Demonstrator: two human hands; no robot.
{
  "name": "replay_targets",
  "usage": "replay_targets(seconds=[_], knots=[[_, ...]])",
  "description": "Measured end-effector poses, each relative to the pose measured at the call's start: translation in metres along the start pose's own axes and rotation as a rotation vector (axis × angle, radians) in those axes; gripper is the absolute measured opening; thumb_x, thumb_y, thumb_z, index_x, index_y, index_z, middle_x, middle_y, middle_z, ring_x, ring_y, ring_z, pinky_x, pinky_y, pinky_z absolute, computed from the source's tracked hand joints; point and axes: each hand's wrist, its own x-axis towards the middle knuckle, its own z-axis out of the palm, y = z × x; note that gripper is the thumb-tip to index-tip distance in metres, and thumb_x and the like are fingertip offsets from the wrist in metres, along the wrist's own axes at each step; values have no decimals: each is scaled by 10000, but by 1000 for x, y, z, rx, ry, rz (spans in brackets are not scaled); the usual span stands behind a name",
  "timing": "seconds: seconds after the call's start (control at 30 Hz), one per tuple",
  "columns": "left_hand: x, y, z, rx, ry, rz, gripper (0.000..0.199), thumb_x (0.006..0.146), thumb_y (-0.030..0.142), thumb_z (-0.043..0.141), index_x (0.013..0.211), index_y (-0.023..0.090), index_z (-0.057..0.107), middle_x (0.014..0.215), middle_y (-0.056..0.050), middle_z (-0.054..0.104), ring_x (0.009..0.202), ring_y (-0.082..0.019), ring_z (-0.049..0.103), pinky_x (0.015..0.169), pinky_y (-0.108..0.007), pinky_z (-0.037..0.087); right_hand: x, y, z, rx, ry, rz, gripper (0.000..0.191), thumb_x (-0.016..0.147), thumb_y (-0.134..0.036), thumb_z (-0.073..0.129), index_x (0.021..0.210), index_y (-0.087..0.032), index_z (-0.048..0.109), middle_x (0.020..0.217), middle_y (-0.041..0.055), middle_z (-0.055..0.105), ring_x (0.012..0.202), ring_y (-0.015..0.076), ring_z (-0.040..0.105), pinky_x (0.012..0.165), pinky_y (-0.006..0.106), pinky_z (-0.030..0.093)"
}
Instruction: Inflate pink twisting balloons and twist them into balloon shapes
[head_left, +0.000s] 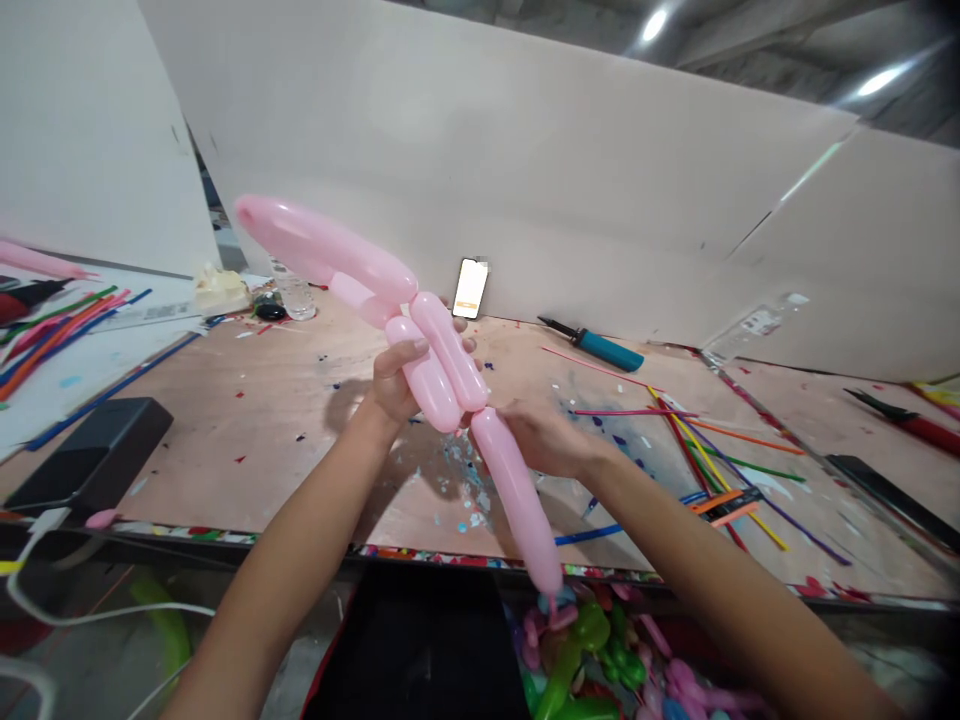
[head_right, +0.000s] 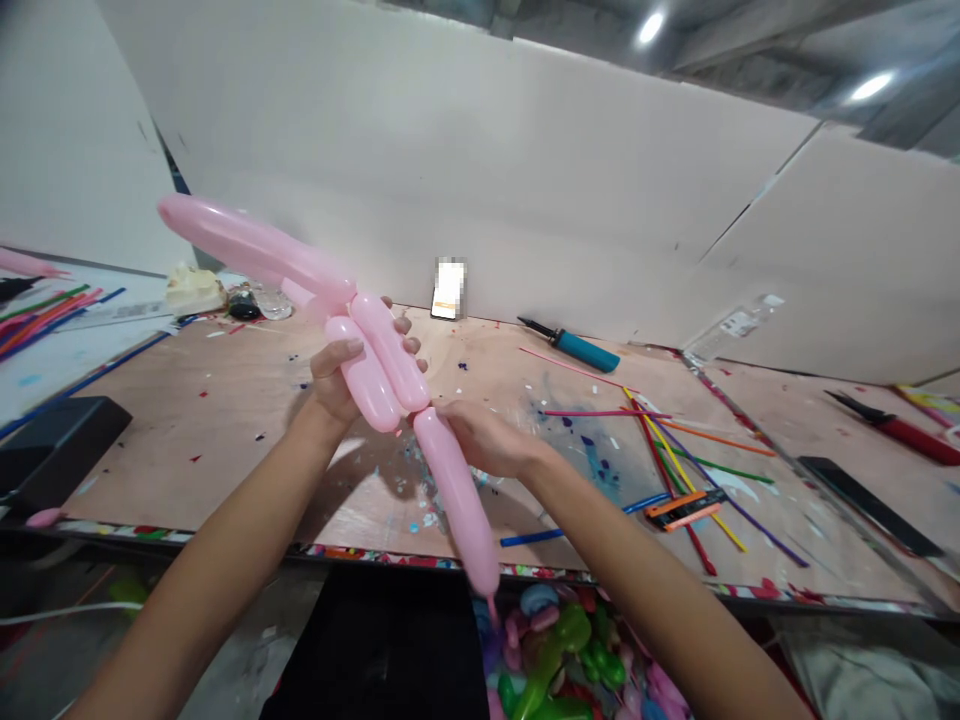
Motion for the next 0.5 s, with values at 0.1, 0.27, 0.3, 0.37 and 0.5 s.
replay_targets(seconds=[0.1, 0.27, 0.3, 0.37, 0.5], knots=[[0, -1, -1, -2, -3, 12, 505, 646, 243, 617, 1145, 254, 541, 994, -30, 634, 916, -217, 627, 817, -413, 540, 1, 3, 2, 166, -14, 28, 335, 822, -384, 618, 1069, -161, 579, 992, 63, 624, 852, 176, 594, 789, 336, 485], [1, -2, -2, 22, 0, 2, 536, 636, 235, 625, 1163, 263, 534, 989, -24, 640, 918, -218, 635, 816, -413, 541, 1, 12, 3, 175, 152, 19, 441, 740, -379, 742, 1087, -195, 540, 767, -19, 590, 598, 96, 533, 573, 232, 462], [1, -2, -3, 23, 1, 5, 541, 638, 237, 625, 1170, 263, 531, 992, -24, 639, 919, -216, 636, 820, -414, 540, 2, 14, 4, 193, 167, 32, 418, 751, -420, 725, 1054, -186, 556, 725, -26, 574, 557, 86, 506, 532, 219, 442], [1, -2, -3, 31, 7, 10, 543, 640, 245, 625, 1174, 259, 529, 998, -27, 639, 922, -216, 637, 829, -417, 537, 2, 17, 4, 245, 133, 67, 411, 756, -501, 693, 961, -161, 586, 721, -8, 579, 566, 95, 517, 531, 230, 456], [1, -3, -3, 41, 18, -15, 507, 617, 238, 630, 1118, 239, 555, 988, -32, 643, 928, -224, 630, 828, -416, 529, 3, 22, 5, 287, 17, 125, 421, 721, -496, 724, 940, -174, 564, 770, 21, 625, 626, 149, 590, 588, 303, 511]])
